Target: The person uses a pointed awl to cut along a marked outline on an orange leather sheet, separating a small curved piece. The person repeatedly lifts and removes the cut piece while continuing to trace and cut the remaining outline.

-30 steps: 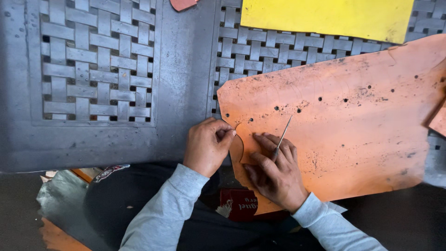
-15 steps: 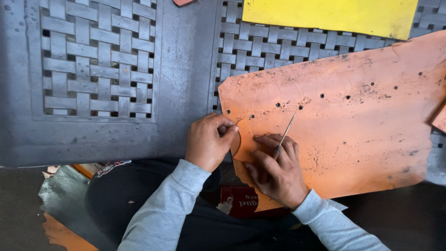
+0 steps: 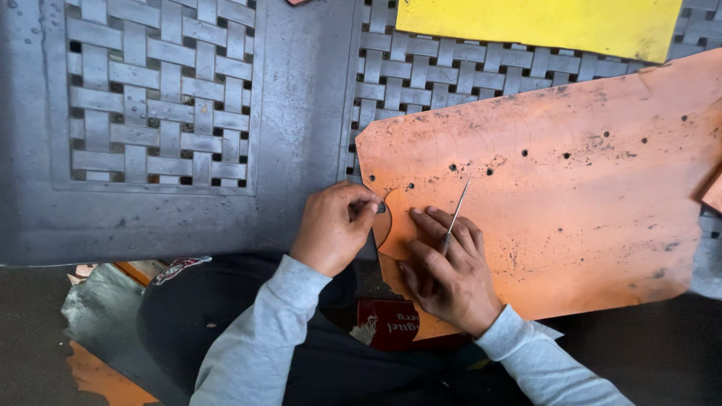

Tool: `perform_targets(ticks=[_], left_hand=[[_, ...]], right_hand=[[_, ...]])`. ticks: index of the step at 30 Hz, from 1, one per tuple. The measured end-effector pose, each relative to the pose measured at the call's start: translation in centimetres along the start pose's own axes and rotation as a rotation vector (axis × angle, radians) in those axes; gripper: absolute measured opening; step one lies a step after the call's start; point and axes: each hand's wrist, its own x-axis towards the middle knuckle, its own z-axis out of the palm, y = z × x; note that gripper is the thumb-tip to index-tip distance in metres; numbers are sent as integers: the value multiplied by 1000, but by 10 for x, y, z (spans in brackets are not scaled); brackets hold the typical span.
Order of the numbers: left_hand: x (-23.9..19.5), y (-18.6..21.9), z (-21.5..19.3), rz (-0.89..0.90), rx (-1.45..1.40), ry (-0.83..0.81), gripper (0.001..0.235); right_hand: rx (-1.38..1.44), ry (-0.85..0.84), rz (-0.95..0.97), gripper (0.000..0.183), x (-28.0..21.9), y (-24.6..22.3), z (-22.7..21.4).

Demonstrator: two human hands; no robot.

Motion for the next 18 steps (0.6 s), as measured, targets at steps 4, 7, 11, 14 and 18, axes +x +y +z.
perform_targets(ticks=[4,7,11,14,18], left_hand=[[-3,0,-2,-45,16,-54,9],[-3,3,1,-64,34,-47,9],[-2,6,7,-67,119,16,12],[-1,8,9,-52,160,59,14],[0,10,10,-60,171,81,14]], right_hand=[[1,-5,2,37,0,1,0],[-6,-2,4,36,1,0,0],[-13,-1,11,37,2,-1,-1],[-17,2,11,37,2,-1,0],[-19,3,7,37,2,-1,0]])
